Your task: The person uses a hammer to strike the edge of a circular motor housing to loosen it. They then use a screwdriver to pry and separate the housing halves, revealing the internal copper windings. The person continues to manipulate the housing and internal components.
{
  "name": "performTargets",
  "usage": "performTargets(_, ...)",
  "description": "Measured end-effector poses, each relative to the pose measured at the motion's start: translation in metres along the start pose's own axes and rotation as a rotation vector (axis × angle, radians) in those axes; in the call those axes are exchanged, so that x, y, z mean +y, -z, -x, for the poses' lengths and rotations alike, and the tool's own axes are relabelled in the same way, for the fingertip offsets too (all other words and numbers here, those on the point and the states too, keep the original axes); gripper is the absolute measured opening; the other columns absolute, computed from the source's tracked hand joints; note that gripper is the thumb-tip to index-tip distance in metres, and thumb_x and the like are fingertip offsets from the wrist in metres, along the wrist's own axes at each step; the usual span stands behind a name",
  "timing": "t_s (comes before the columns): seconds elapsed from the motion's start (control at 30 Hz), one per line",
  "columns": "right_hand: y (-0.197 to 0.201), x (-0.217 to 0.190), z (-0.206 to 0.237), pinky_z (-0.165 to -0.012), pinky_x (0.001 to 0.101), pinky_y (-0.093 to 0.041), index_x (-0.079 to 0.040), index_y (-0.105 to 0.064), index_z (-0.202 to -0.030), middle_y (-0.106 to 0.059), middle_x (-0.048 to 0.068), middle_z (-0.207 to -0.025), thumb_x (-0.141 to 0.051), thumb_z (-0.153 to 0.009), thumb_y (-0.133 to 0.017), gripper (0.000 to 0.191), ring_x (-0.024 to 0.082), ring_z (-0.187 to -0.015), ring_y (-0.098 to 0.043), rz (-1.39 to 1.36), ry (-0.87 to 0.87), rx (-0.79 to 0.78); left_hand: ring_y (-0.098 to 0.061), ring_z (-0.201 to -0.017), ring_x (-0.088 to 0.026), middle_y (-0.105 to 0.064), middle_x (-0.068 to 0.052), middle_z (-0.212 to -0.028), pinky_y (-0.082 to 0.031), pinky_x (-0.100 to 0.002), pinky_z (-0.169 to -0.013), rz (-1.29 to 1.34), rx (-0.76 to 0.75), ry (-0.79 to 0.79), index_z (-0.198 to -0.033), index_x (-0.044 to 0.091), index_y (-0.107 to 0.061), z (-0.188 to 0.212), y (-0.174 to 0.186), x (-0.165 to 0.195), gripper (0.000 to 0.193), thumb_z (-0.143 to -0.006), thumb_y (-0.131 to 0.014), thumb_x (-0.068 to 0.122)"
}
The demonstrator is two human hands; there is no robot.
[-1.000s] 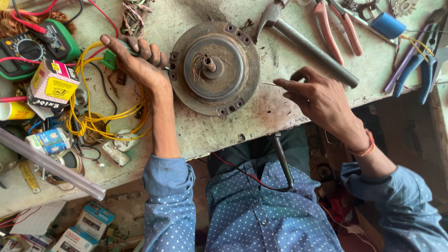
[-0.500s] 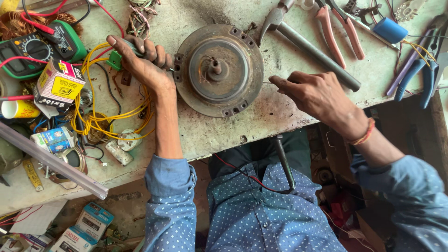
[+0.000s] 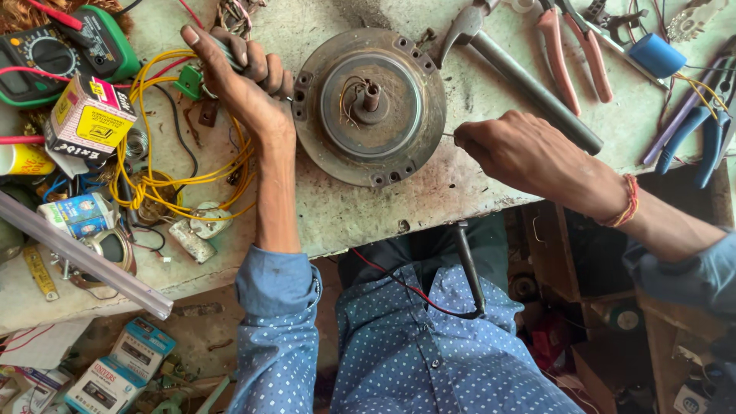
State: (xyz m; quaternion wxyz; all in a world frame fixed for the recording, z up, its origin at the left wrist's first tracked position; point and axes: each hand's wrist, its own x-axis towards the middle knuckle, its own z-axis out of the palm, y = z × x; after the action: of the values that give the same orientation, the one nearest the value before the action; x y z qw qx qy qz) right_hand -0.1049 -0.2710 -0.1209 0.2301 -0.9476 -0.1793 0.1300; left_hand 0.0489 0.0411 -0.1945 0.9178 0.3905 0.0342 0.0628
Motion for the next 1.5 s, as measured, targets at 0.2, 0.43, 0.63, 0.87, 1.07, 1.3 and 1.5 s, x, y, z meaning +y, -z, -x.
performTargets(0.2, -0.026, 0.009, 0.015, -0.046, 0.04, -0.044, -0.003, -0.068, -0.123, -0.066, 0.011, -0.062, -0.025, -0.104, -0.056, 0.032, 0.021, -0.042, -0.054, -0.263, -0.081, 0.014, -0.02, -0.047, -0.011, -0.026, 0.002, -0.062, -0.014, -0.032, -0.043, -0.036, -0.01, -0.064, -0.084, 0.014, -0.035, 0.005, 0.004, 0.0, 0.057, -0.099, -0.05, 0.066)
performTargets(0.43, -0.046, -0.006, 0.033, -0.057, 0.036, -0.053, -0.006, -0.063, -0.138, -0.07, 0.009, -0.071, -0.019, -0.103, -0.061, 0.038, 0.019, -0.058, -0.065, -0.406, -0.146, 0.246, -0.02, -0.046, -0.01, -0.026, 0.003, -0.061, -0.014, -0.031, -0.041, -0.04, 0.021, -0.098, -0.084, 0.014, -0.035, 0.017, 0.004, 0.003, 0.057, -0.099, -0.05, 0.066)
performTargets(0.63, -0.05, -0.012, 0.023, -0.04, 0.0361, -0.046, -0.006, -0.057, -0.149, -0.075, 0.011, -0.074, -0.013, -0.105, -0.057, 0.044, 0.019, -0.042, -0.057, -0.172, -0.184, 0.286, -0.02, -0.043, -0.01, -0.027, 0.003, -0.059, -0.012, -0.031, -0.04, -0.026, 0.084, -0.068, -0.081, 0.014, -0.036, 0.014, 0.004, 0.002, 0.056, -0.098, -0.051, 0.066)
performTargets(0.87, -0.029, 0.018, -0.006, -0.05, 0.03, -0.048, -0.003, -0.069, -0.13, -0.071, 0.009, -0.074, -0.017, -0.111, -0.062, 0.025, 0.012, -0.055, -0.061, -0.244, 0.004, 0.395, -0.02, -0.045, -0.009, -0.025, 0.005, -0.06, -0.014, -0.03, -0.04, -0.081, 0.089, -0.055, -0.081, 0.016, -0.035, 0.002, 0.001, -0.003, 0.058, -0.097, -0.051, 0.069)
performTargets(1.07, -0.008, 0.011, -0.014, -0.042, 0.0334, -0.042, -0.002, -0.077, -0.114, -0.073, 0.013, -0.073, -0.016, -0.107, -0.06, 0.023, 0.018, -0.043, -0.055, -0.107, -0.14, 0.18, -0.02, -0.043, -0.009, -0.026, 0.005, -0.06, -0.012, -0.03, -0.038, -0.039, 0.042, 0.006, -0.082, 0.016, -0.036, -0.006, -0.001, -0.005, 0.057, -0.096, -0.052, 0.068)
performTargets(1.3, 0.024, 0.013, -0.038, -0.049, 0.0393, -0.049, -0.004, -0.076, -0.113, -0.073, 0.013, -0.07, -0.024, -0.103, -0.056, 0.029, 0.02, -0.042, -0.059, 0.014, -0.114, -0.116, -0.02, -0.048, -0.01, -0.025, 0.003, -0.064, -0.012, -0.03, -0.043, -0.05, -0.124, -0.032, -0.084, 0.014, -0.033, -0.007, -0.006, -0.006, 0.054, -0.104, -0.052, 0.06)
performTargets(1.5, 0.022, 0.025, -0.041, -0.057, 0.0412, -0.053, -0.004, -0.075, -0.11, -0.069, 0.013, -0.075, -0.028, -0.102, -0.059, 0.03, 0.025, -0.057, -0.061, 0.153, -0.086, -0.167, -0.024, -0.046, -0.012, -0.029, 0.0, -0.063, -0.017, -0.033, -0.044, -0.073, -0.148, -0.057, -0.082, 0.012, -0.034, -0.01, -0.02, -0.009, 0.05, -0.104, -0.056, 0.05)
